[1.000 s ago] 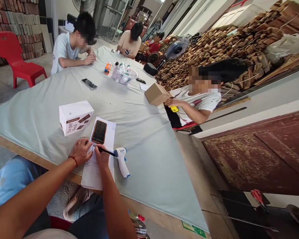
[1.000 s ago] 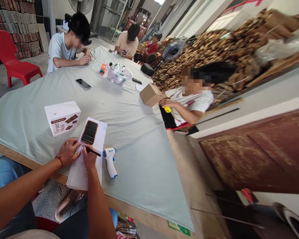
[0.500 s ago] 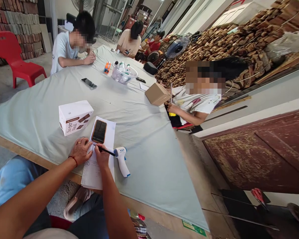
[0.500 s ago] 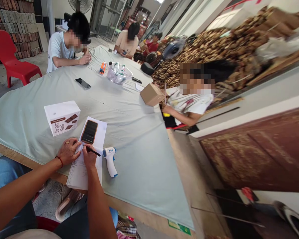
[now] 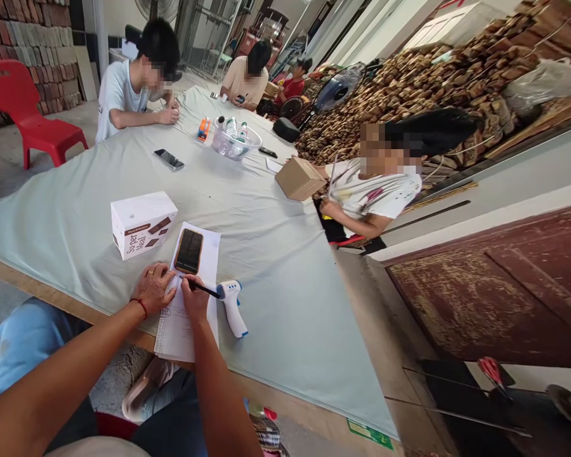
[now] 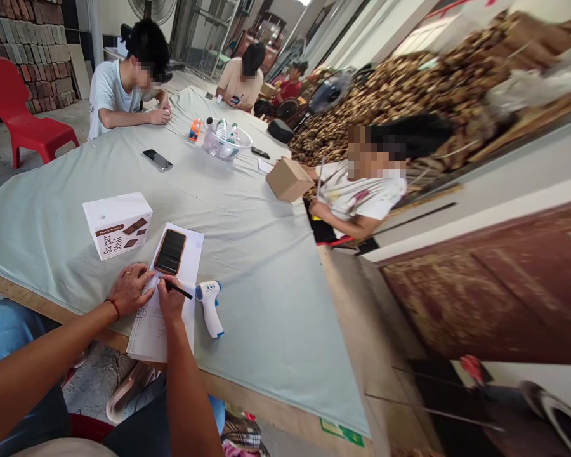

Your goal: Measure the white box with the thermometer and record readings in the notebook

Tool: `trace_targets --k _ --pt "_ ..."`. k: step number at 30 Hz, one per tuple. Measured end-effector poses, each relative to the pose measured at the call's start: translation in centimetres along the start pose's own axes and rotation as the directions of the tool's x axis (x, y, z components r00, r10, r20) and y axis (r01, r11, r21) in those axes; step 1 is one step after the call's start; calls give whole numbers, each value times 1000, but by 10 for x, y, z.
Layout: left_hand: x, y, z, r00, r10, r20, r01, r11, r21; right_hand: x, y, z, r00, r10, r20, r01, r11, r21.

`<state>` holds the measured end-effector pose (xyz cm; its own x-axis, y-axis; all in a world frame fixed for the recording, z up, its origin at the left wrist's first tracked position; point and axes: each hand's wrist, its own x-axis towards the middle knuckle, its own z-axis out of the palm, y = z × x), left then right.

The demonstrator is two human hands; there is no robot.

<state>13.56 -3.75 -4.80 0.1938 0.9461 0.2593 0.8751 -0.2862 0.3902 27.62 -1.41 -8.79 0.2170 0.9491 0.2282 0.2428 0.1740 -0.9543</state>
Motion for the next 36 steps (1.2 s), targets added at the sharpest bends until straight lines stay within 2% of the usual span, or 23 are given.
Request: trace_targets --k 12,19,26,36 --pt "0 0 0 1000 4 -6 -4 1000 -6 0 3 1 1000 -3 2 4 1000 -30" --pt "-1 0 0 1000 -3 -6 3 1000 -18 1 3 1 1000 3 17 -3 1000 19" --pt "0 -1 -1 1000 0 3 0 1000 -10 0 2 0 999 24 -32 -24 1000 6" --pt "0 0 -1 1000 1 21 -1 1000 31 1 -1 0 999 25 -27 -25 1000 -2"
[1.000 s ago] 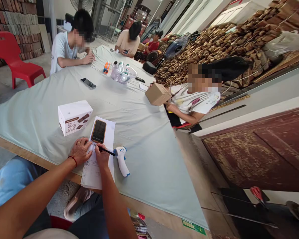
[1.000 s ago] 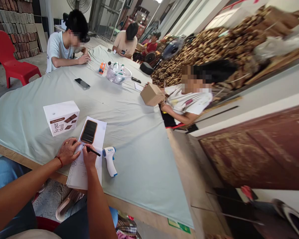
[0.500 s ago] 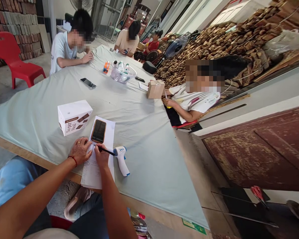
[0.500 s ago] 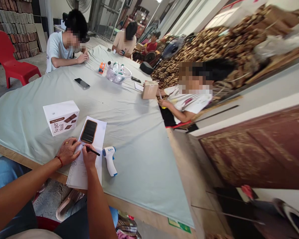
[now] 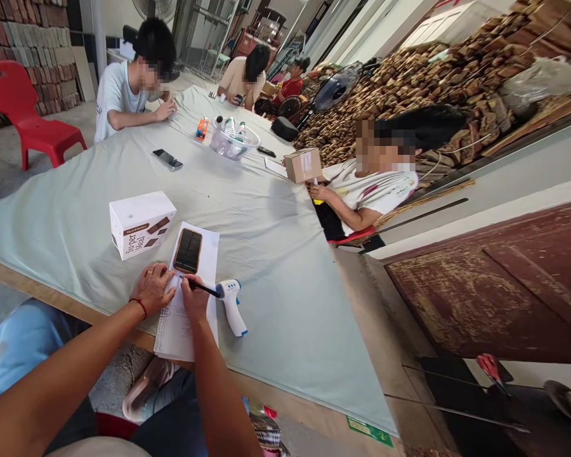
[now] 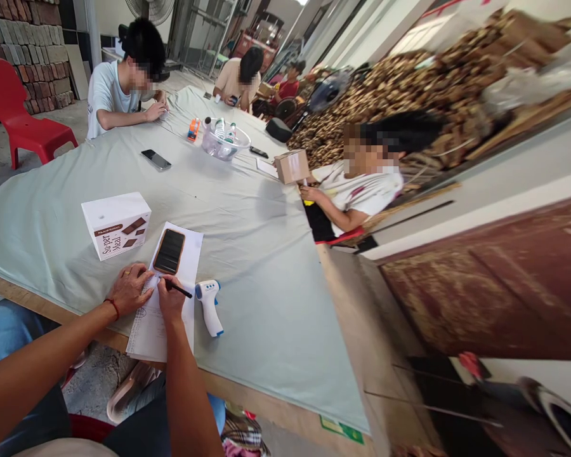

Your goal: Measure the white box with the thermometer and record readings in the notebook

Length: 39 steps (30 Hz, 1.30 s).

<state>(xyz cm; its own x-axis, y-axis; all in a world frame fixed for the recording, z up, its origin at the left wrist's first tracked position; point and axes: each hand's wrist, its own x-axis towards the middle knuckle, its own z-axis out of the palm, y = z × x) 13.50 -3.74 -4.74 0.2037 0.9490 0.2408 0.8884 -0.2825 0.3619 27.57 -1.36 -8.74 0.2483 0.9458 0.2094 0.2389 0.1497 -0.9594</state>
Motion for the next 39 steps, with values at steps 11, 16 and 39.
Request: trace_targets --k 11,16,39 --pt "1 -1 0 1000 -4 2 4 1000 -17 -1 -2 -2 996 -68 -55 66 997 -34" --pt "2 -3 3 1000 -14 -5 13 1000 -28 6 -22 -31 947 -322 10 314 916 -250" --pt "24 -116 -36 778 -576 -251 394 758 -520 -1 -31 -106 970 237 -58 -215 717 -664"
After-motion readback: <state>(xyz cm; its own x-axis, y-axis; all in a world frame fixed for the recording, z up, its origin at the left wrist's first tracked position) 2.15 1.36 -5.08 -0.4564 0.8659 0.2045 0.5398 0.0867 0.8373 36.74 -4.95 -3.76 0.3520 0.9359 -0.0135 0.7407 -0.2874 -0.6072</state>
